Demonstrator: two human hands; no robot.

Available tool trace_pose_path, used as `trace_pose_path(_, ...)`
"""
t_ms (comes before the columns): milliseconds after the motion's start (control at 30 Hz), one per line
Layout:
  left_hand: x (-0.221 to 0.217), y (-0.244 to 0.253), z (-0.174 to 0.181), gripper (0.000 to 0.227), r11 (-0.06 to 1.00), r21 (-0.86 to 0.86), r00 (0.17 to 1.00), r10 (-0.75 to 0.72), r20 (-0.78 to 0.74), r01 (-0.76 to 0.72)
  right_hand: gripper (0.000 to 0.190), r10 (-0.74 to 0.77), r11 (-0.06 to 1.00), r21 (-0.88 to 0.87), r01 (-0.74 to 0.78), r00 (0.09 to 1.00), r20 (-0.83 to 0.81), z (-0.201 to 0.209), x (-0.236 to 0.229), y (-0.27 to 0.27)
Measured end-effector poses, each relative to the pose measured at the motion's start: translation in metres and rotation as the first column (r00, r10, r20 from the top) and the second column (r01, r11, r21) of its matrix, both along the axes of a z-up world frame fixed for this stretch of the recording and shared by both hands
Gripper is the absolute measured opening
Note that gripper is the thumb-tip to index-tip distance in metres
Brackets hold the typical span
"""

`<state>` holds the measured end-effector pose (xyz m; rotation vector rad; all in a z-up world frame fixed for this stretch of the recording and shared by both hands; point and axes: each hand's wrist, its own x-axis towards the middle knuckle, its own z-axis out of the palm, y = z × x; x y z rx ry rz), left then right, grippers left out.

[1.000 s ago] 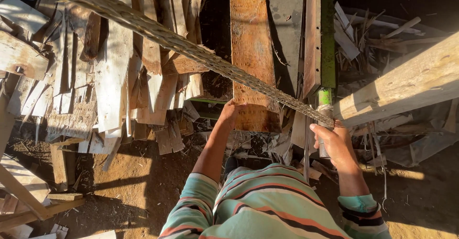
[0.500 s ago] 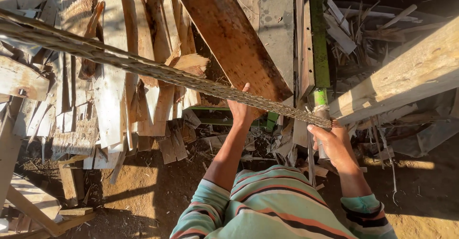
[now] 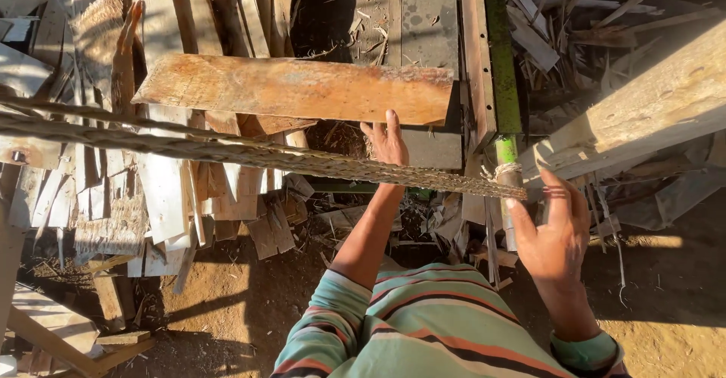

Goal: Trimming and sorting thin wood veneer sheets using a mechanical cutting machine in a workshop.

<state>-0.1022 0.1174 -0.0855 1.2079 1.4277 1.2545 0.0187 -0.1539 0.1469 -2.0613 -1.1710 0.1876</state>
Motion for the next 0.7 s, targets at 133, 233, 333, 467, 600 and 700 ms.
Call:
trace_pose_path(133, -0.005, 0.049, 0.074, 0.074, 0.994, -0.102, 0.988, -0.009, 0.157, 0.025, 0.057, -0.062, 0.988, 0.141, 0.056, 0.997, 0.039, -0.009, -0.005, -0.002)
trace_pose_path(233, -0.033, 0.100, 0.080, 0.074, 0.933, -0.358, 0.831, 0.175, 0.529, 0.032, 0.056, -0.134, 0.978, 0.096, 0.185, 0.912, -0.387, -0.035, -0.002, -0.010)
trace_pose_path(333, -0.063, 0.172, 0.005, 0.065, 0.856, -0.500, 0.688, 0.282, 0.669, 0.134, 0.042, -0.176, 0.929, 0.160, 0.334, 0.778, -0.604, -0.071, -0.006, -0.026)
trace_pose_path(467, -0.078, 0.203, -0.019, 0.054, 0.799, -0.594, 0.765, 0.327, 0.555, 0.090, 0.035, -0.435, 0.891, 0.028, 0.453, 0.870, -0.231, -0.143, -0.020, -0.068)
trace_pose_path(600, -0.064, 0.154, 0.009, 0.063, 0.927, -0.373, 0.988, 0.041, 0.151, 0.018, 0.042, -0.537, 0.844, -0.187, 0.503, 0.782, -0.317, -0.179, -0.047, -0.041)
trace_pose_path(700, -0.074, 0.158, 0.012, 0.080, 0.950, 0.031, 0.581, -0.163, -0.798, 0.309, 0.037, -0.464, 0.816, -0.280, 0.505, 0.284, -0.839, -0.197, -0.066, -0.027)
